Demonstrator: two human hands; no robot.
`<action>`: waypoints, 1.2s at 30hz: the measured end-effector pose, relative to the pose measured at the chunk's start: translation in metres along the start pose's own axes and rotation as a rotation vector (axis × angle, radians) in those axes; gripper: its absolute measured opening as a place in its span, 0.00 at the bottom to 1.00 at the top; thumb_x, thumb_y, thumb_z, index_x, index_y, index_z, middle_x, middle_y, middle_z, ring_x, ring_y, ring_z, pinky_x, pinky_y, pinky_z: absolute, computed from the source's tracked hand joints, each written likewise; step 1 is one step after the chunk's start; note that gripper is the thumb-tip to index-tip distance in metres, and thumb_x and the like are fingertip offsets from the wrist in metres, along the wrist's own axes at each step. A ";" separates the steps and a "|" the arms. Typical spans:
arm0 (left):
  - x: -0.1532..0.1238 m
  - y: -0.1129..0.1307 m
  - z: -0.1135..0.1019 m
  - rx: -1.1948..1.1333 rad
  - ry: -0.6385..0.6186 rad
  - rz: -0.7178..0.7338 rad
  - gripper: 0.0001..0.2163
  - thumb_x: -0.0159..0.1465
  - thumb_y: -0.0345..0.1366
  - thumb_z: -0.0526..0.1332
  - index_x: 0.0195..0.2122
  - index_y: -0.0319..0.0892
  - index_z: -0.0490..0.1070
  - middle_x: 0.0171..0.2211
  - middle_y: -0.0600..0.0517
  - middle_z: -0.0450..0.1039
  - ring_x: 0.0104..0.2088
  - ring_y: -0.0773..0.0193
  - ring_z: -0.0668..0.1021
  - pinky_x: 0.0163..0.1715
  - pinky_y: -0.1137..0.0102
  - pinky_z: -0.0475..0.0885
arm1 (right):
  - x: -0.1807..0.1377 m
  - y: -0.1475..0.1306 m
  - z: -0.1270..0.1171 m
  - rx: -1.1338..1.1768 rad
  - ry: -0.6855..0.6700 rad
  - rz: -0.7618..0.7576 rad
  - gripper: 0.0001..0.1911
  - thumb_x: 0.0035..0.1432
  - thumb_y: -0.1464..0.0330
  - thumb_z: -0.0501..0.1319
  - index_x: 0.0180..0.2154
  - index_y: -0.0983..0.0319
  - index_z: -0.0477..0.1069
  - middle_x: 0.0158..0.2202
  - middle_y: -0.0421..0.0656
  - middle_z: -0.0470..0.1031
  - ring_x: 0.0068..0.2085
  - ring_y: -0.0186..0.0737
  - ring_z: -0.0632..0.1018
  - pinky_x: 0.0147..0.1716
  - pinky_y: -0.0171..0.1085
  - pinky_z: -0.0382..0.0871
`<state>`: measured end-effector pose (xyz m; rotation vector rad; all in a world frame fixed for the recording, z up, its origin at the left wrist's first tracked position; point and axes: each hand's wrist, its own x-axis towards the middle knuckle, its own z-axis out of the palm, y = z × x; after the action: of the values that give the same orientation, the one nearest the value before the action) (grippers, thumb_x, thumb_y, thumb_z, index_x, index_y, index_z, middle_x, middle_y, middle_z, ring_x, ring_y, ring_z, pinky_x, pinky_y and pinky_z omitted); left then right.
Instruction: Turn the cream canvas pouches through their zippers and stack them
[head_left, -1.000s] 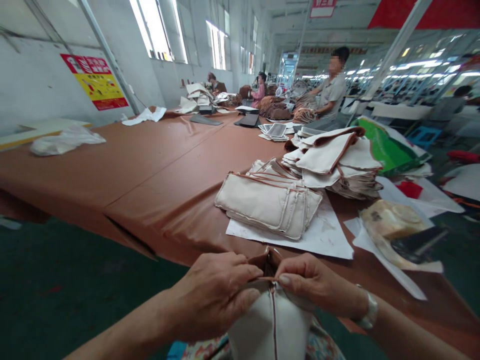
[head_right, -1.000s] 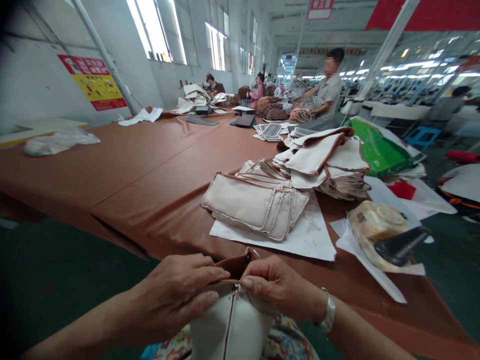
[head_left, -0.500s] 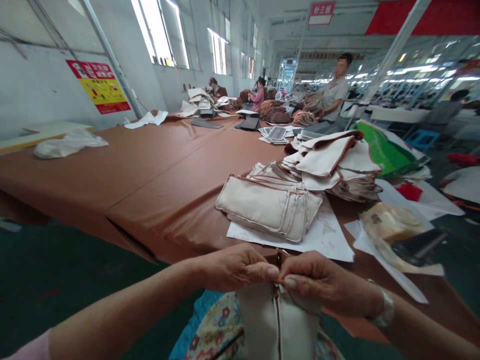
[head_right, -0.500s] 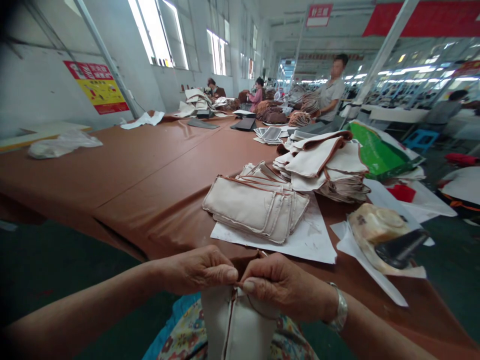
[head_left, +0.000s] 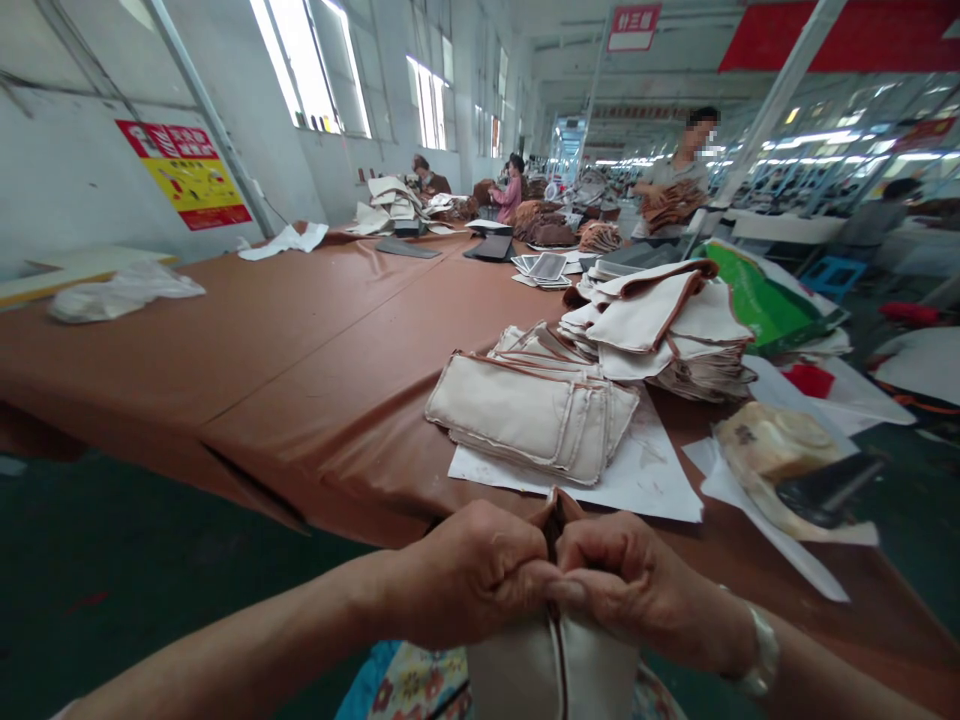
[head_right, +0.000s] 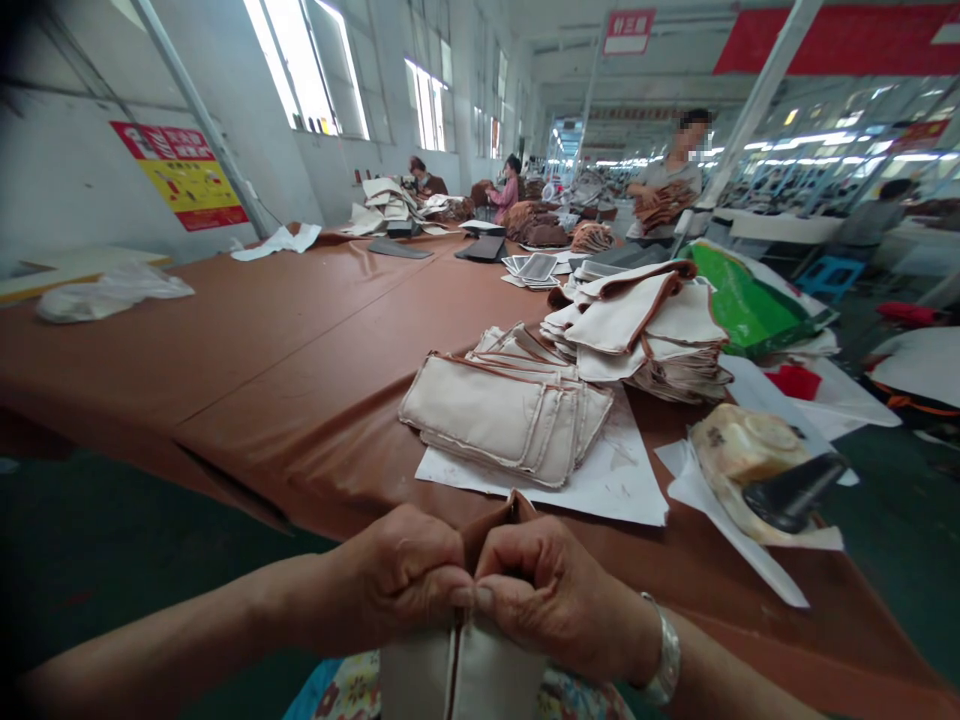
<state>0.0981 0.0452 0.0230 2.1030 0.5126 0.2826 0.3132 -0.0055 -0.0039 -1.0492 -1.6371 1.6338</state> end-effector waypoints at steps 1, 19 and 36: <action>0.000 -0.001 0.003 0.111 0.057 0.057 0.17 0.71 0.41 0.51 0.25 0.41 0.57 0.23 0.57 0.55 0.23 0.70 0.57 0.23 0.70 0.51 | -0.001 0.001 0.002 -0.039 0.054 -0.021 0.19 0.61 0.58 0.64 0.26 0.66 0.68 0.23 0.35 0.60 0.26 0.29 0.58 0.23 0.30 0.50; -0.003 -0.003 -0.029 -0.410 -0.126 -0.240 0.35 0.71 0.56 0.39 0.33 0.34 0.78 0.23 0.52 0.64 0.22 0.68 0.62 0.22 0.74 0.57 | 0.000 0.001 -0.018 0.090 -0.120 -0.050 0.18 0.63 0.58 0.62 0.34 0.68 0.74 0.30 0.41 0.67 0.31 0.33 0.65 0.30 0.33 0.55; -0.014 0.003 0.000 -0.133 0.118 -0.148 0.03 0.55 0.26 0.58 0.25 0.37 0.69 0.20 0.59 0.59 0.21 0.74 0.59 0.19 0.79 0.53 | -0.004 -0.003 -0.020 0.075 -0.128 -0.065 0.17 0.62 0.59 0.62 0.31 0.68 0.73 0.26 0.37 0.61 0.27 0.30 0.60 0.26 0.31 0.51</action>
<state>0.0863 0.0365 0.0254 1.9166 0.6972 0.3470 0.3322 0.0017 0.0008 -0.8609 -1.6598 1.7360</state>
